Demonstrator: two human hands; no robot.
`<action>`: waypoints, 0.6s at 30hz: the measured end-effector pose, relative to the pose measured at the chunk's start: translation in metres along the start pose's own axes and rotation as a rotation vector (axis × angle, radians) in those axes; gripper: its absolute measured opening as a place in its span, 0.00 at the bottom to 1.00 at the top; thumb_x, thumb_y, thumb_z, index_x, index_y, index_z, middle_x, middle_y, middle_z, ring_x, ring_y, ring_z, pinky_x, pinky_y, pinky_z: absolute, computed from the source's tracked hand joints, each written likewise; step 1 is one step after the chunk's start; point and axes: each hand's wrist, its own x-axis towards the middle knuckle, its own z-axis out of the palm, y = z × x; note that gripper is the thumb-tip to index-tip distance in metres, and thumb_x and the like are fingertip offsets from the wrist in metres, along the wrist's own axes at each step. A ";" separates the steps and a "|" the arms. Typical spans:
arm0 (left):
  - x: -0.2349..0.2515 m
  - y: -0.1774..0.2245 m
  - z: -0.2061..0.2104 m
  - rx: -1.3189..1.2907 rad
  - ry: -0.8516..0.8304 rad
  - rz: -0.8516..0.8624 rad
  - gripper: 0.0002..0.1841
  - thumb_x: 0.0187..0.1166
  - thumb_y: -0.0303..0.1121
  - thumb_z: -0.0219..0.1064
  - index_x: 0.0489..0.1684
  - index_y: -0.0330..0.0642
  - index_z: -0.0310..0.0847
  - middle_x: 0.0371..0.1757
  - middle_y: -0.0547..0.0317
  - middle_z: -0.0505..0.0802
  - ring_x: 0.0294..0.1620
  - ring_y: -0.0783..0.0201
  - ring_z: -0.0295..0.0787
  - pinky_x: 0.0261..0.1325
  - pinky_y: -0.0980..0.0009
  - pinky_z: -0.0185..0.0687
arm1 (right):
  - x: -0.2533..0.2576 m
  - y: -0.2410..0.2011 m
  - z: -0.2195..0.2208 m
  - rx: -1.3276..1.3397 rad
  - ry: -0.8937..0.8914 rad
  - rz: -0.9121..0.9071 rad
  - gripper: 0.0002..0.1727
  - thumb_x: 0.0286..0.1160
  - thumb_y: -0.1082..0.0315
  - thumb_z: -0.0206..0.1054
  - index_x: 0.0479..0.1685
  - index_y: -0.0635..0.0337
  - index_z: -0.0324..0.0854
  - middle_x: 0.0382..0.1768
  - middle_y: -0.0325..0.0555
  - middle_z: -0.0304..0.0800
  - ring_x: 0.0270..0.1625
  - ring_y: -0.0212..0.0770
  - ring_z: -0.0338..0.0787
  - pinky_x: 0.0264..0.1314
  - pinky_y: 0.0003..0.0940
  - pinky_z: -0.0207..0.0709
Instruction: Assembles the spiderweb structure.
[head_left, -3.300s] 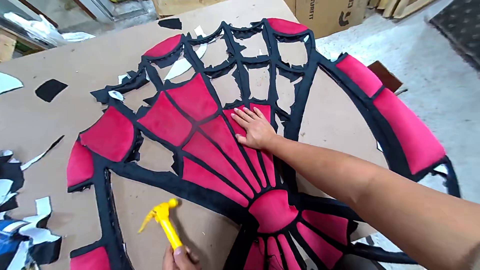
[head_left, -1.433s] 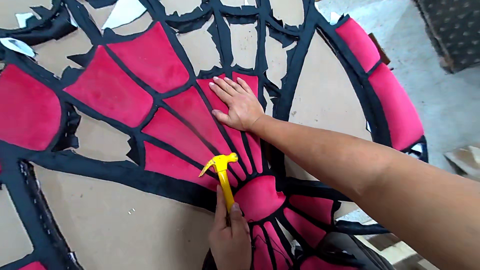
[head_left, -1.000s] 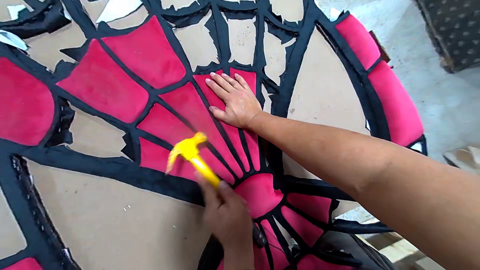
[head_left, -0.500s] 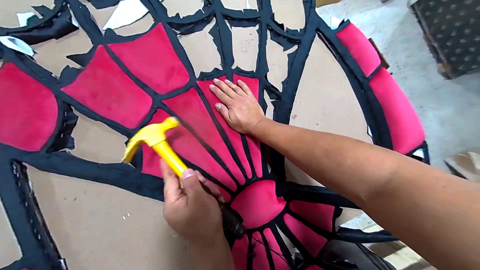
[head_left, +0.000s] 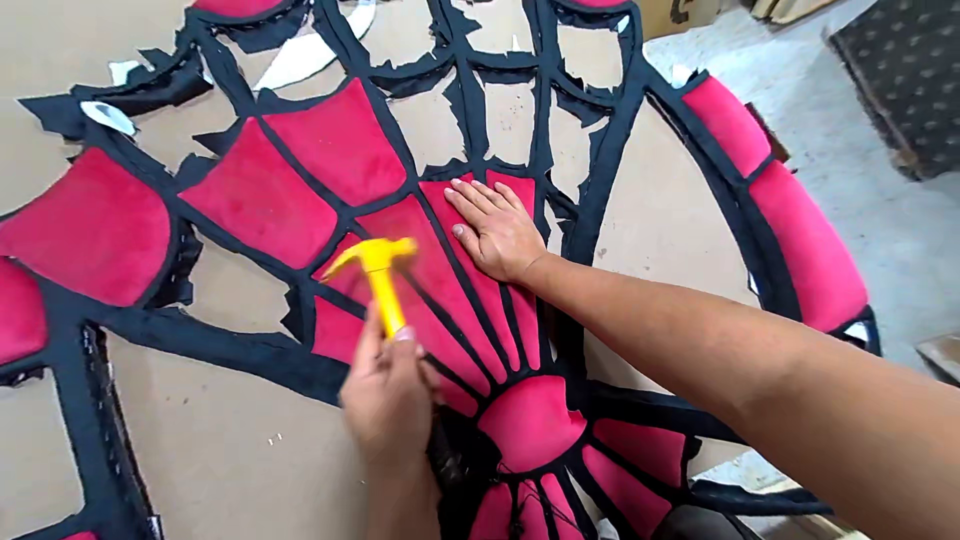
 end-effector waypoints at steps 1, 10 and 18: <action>0.002 -0.004 -0.013 -0.001 0.107 0.029 0.27 0.91 0.34 0.56 0.90 0.47 0.62 0.29 0.55 0.87 0.12 0.65 0.80 0.11 0.66 0.81 | 0.001 0.000 -0.001 0.000 0.006 0.008 0.35 0.91 0.40 0.34 0.93 0.40 0.61 0.92 0.30 0.60 0.94 0.37 0.57 0.96 0.49 0.42; 0.026 -0.122 -0.121 0.694 0.532 0.161 0.31 0.87 0.46 0.59 0.86 0.38 0.69 0.80 0.34 0.79 0.84 0.37 0.72 0.87 0.43 0.61 | 0.089 -0.017 -0.026 0.048 -0.223 0.010 0.40 0.78 0.31 0.60 0.80 0.49 0.78 0.76 0.51 0.81 0.76 0.53 0.80 0.78 0.59 0.70; 0.028 -0.148 -0.142 0.538 0.585 0.303 0.26 0.90 0.42 0.55 0.73 0.28 0.81 0.79 0.34 0.81 0.87 0.42 0.69 0.94 0.54 0.53 | 0.091 -0.058 -0.025 -0.059 -0.188 0.114 0.15 0.78 0.68 0.61 0.57 0.64 0.84 0.64 0.56 0.83 0.69 0.57 0.83 0.59 0.55 0.84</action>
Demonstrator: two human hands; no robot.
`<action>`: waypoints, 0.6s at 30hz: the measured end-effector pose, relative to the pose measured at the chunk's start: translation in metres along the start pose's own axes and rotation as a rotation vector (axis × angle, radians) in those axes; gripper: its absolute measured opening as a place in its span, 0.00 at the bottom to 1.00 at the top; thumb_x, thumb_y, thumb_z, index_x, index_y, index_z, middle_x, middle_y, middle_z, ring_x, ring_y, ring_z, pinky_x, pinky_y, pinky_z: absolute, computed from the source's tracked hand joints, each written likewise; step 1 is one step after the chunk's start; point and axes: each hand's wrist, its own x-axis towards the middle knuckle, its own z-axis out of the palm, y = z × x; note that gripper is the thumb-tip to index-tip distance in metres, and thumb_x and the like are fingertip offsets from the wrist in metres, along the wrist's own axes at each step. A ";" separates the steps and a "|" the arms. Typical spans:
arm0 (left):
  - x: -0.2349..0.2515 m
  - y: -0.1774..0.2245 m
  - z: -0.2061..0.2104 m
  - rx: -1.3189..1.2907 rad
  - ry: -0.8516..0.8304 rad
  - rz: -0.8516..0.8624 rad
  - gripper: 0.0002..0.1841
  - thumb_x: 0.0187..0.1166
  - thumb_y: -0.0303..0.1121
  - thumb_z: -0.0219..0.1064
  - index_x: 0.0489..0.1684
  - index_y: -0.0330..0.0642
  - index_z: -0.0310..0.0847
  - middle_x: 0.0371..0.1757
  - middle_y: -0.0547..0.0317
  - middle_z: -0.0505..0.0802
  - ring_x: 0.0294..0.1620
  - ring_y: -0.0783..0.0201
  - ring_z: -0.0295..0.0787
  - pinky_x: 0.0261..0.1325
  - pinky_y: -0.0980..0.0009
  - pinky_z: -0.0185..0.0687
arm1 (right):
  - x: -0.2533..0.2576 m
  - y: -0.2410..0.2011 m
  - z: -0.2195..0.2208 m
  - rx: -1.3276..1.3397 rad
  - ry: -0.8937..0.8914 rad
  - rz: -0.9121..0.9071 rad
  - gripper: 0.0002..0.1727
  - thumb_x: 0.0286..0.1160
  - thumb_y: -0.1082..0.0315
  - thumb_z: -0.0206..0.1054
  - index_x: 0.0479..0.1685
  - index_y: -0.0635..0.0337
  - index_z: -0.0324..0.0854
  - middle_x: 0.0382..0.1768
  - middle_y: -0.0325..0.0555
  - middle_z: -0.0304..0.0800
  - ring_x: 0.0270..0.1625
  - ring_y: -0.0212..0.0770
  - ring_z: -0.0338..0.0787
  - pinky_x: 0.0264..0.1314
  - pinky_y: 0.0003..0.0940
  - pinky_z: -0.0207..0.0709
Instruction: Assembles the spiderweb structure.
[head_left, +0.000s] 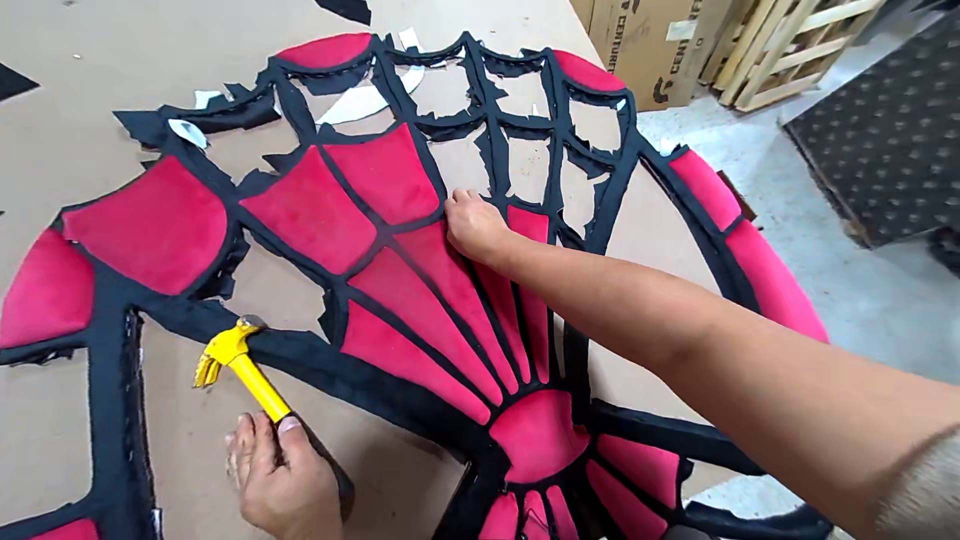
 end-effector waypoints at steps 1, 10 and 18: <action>-0.001 -0.001 0.000 0.001 0.000 0.008 0.26 0.90 0.42 0.55 0.72 0.28 0.81 0.79 0.34 0.81 0.87 0.41 0.69 0.93 0.54 0.53 | 0.001 -0.004 -0.002 -0.018 -0.011 0.028 0.15 0.77 0.68 0.62 0.58 0.65 0.83 0.63 0.57 0.82 0.69 0.58 0.82 0.58 0.56 0.84; 0.001 -0.001 0.000 0.025 -0.009 0.001 0.25 0.89 0.42 0.56 0.66 0.25 0.84 0.78 0.32 0.82 0.87 0.39 0.69 0.93 0.54 0.54 | 0.019 0.007 -0.021 0.024 -0.186 0.085 0.25 0.72 0.54 0.71 0.60 0.64 0.82 0.65 0.58 0.82 0.67 0.60 0.84 0.61 0.63 0.80; -0.003 0.000 -0.001 -0.013 -0.013 0.006 0.24 0.88 0.41 0.58 0.64 0.26 0.86 0.78 0.31 0.81 0.87 0.39 0.68 0.93 0.54 0.52 | 0.031 0.007 -0.034 -0.060 -0.263 -0.008 0.26 0.64 0.56 0.76 0.59 0.62 0.83 0.62 0.58 0.84 0.64 0.59 0.86 0.59 0.64 0.81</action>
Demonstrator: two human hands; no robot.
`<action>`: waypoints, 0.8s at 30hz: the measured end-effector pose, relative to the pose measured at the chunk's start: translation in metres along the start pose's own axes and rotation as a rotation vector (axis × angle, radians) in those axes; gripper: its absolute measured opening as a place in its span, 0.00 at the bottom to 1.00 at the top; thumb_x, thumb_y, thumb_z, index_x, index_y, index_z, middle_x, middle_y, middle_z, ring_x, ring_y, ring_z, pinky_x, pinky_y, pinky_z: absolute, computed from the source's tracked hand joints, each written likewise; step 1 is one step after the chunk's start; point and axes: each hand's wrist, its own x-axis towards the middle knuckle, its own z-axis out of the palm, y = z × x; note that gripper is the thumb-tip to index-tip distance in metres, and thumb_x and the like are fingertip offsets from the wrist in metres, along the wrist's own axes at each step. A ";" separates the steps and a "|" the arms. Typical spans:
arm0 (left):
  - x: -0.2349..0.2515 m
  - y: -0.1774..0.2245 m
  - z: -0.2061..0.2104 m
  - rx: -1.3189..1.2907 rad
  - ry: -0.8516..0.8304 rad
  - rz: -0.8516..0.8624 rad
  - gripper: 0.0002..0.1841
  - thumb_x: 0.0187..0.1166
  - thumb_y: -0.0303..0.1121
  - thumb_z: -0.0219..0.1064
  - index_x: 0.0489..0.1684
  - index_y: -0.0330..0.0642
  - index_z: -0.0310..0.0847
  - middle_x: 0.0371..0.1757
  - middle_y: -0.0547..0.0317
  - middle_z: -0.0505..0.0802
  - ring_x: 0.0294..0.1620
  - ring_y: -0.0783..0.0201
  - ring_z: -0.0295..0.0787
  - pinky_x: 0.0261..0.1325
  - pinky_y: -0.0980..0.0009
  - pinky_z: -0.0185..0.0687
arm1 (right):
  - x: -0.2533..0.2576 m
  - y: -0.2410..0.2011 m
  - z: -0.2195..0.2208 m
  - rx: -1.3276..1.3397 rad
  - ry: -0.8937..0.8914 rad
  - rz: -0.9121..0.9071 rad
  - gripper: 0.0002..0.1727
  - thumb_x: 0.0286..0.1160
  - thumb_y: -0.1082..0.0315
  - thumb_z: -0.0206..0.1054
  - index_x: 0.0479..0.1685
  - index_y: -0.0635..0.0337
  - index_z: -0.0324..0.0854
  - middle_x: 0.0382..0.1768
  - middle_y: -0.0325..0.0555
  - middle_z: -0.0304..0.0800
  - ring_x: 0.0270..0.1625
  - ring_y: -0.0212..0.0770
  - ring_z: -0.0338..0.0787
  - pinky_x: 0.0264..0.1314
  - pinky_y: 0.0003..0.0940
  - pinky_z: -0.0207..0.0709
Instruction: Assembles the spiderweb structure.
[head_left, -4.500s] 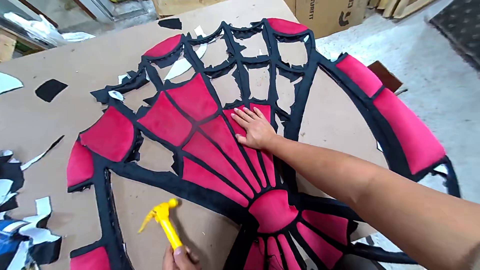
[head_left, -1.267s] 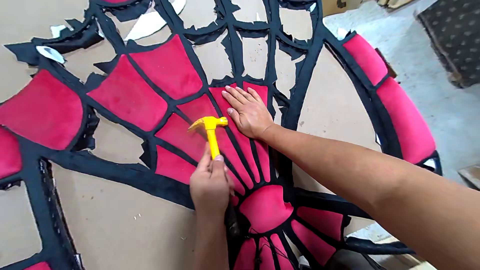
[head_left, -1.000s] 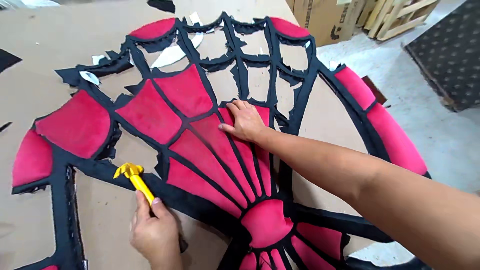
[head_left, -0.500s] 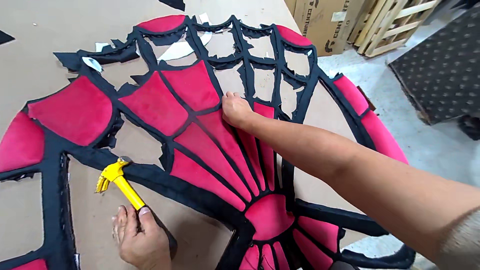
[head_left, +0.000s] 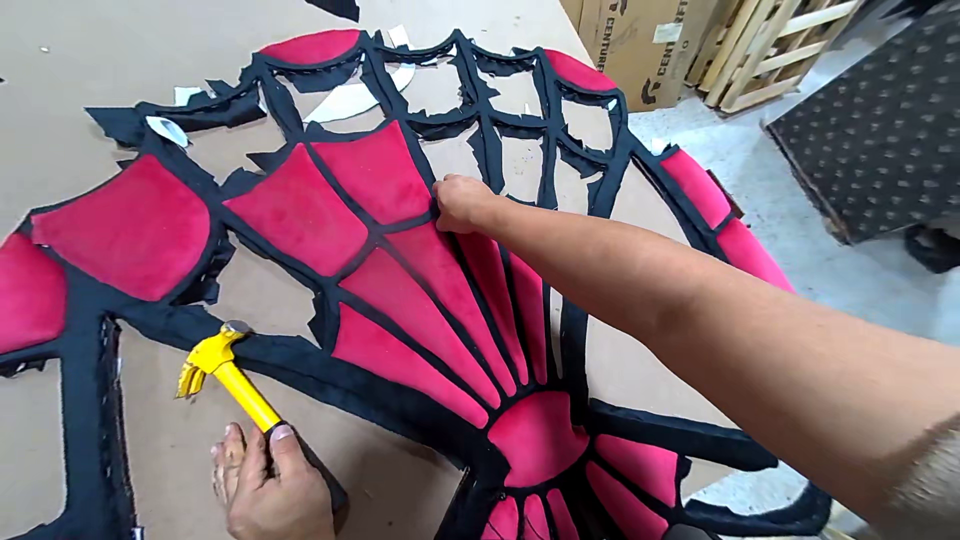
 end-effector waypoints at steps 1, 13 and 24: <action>0.001 0.000 -0.001 -0.006 -0.004 -0.012 0.25 0.87 0.42 0.59 0.64 0.26 0.86 0.78 0.31 0.80 0.87 0.38 0.67 0.94 0.54 0.52 | -0.001 -0.004 0.001 -0.017 0.022 0.018 0.26 0.63 0.55 0.76 0.58 0.62 0.83 0.62 0.57 0.85 0.64 0.59 0.87 0.57 0.64 0.81; 0.003 -0.001 -0.002 0.013 -0.033 -0.043 0.31 0.81 0.49 0.64 0.64 0.24 0.85 0.79 0.31 0.79 0.88 0.38 0.66 0.94 0.53 0.51 | -0.005 0.002 0.002 -0.063 0.108 -0.040 0.20 0.72 0.51 0.64 0.49 0.58 0.86 0.55 0.53 0.88 0.61 0.56 0.88 0.52 0.63 0.82; 0.005 -0.002 0.000 -0.012 -0.054 -0.078 0.29 0.81 0.48 0.66 0.68 0.27 0.84 0.83 0.35 0.77 0.91 0.43 0.61 0.95 0.56 0.48 | -0.009 -0.010 0.026 0.073 0.265 0.036 0.16 0.83 0.64 0.51 0.61 0.60 0.76 0.43 0.54 0.92 0.54 0.57 0.93 0.57 0.58 0.82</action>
